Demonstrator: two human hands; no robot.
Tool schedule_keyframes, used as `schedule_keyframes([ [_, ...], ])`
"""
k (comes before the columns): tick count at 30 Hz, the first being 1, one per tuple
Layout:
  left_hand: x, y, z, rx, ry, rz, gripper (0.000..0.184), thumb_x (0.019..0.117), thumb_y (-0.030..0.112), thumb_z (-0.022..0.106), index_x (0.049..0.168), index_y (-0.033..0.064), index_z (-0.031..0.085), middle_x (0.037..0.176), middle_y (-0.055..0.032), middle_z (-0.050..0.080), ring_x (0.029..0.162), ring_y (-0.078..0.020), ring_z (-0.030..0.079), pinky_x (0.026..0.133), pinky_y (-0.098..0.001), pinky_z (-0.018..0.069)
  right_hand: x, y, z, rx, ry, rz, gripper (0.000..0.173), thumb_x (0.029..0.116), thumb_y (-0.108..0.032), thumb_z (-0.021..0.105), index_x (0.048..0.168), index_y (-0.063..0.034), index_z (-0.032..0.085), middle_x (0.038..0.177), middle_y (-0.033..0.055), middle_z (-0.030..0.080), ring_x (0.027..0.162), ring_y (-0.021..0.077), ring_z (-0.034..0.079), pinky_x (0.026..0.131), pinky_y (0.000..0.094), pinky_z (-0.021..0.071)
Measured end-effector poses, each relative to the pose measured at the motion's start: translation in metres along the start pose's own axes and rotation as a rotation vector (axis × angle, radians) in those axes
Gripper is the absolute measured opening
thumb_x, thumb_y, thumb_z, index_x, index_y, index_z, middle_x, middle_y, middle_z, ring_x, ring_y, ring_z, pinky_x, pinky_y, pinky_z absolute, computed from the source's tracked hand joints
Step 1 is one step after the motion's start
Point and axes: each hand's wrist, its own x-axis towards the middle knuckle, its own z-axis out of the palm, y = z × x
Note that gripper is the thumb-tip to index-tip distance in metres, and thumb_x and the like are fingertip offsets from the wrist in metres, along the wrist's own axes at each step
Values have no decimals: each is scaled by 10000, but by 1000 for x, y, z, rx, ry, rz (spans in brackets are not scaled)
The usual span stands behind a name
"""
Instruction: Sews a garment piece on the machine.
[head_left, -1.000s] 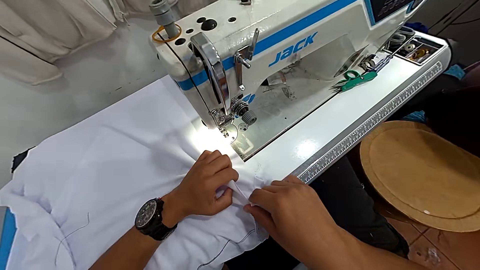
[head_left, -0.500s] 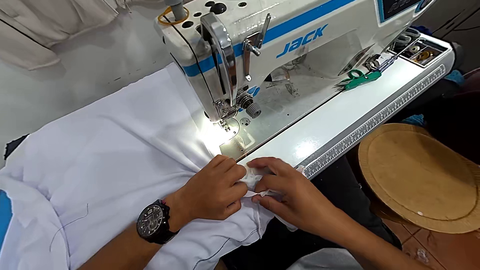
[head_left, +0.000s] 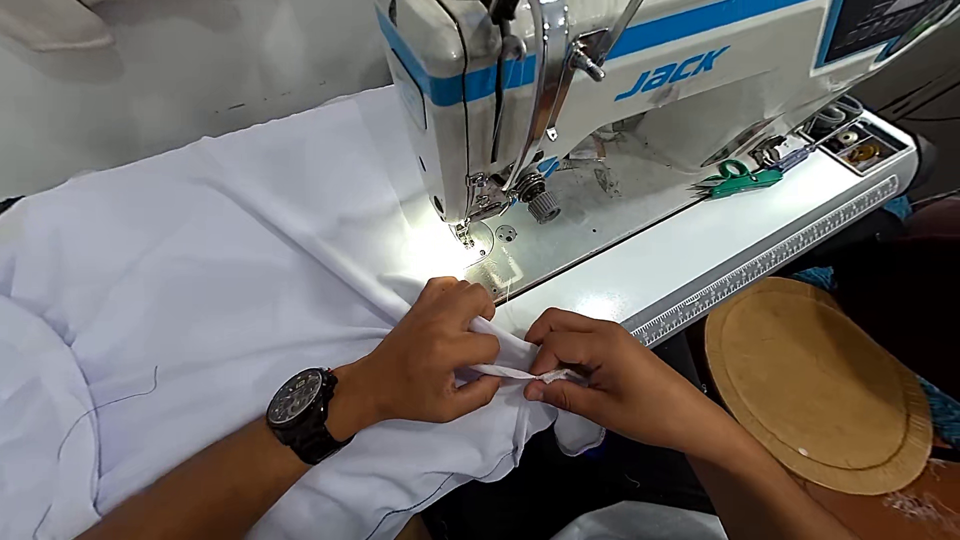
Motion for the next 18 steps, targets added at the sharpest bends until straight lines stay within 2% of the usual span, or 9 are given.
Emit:
schedule_keyframes([
  [2,-1,-4,-3,25,6,-31,252,894,349,654,693,199,676,959,0,613,958,-121,539,878,-355,387,0,0,2,15,27,27,193,958,-273,714,837,-124,717,981,-45,671,845,4,635,686,147,548],
  [6,-2,-8,-5,-34,-16,-103,258,896,382,673,690,229,703,1104,41,660,1105,-130,517,963,-407,346,-2,-2,12,-170,130,56,167,956,-260,691,849,-137,730,1017,-51,685,859,-18,643,693,148,557],
  [9,2,-9,-2,-16,-37,-91,211,879,368,696,714,237,707,1029,42,645,1146,-165,519,1016,-464,332,-4,-4,20,-227,195,59,160,949,-236,688,840,-124,719,1030,-32,681,833,-22,635,669,136,549],
  [11,8,-6,0,10,-48,-48,188,871,325,691,732,199,685,957,3,614,1071,-172,568,1001,-470,373,-7,-2,25,-246,227,25,155,953,-220,694,850,-107,719,1035,-12,682,828,-15,637,673,130,548],
  [13,14,-2,2,38,-74,5,173,879,277,668,742,173,688,914,-4,568,938,-132,556,887,-348,444,-8,-1,27,-271,257,0,147,945,-212,709,851,-101,726,1035,-4,684,827,-20,636,682,118,545],
  [14,15,-1,2,71,-79,34,174,878,266,662,735,170,691,914,-11,586,919,-140,561,855,-340,442,-10,-1,27,-289,271,-5,142,939,-212,719,850,-102,730,1032,-4,686,824,-21,636,681,114,542],
  [16,16,2,1,135,-80,66,193,881,270,657,712,185,692,962,-11,659,920,-154,583,874,-398,408,-13,-1,26,-322,293,-15,139,928,-220,736,848,-107,732,1028,-2,689,835,-11,640,690,117,540],
  [18,14,2,0,134,-52,61,191,872,270,661,698,195,682,954,14,678,909,-137,570,880,-396,381,-16,0,25,-323,312,-40,136,927,-222,743,861,-104,734,1032,6,694,865,2,650,716,123,547],
])
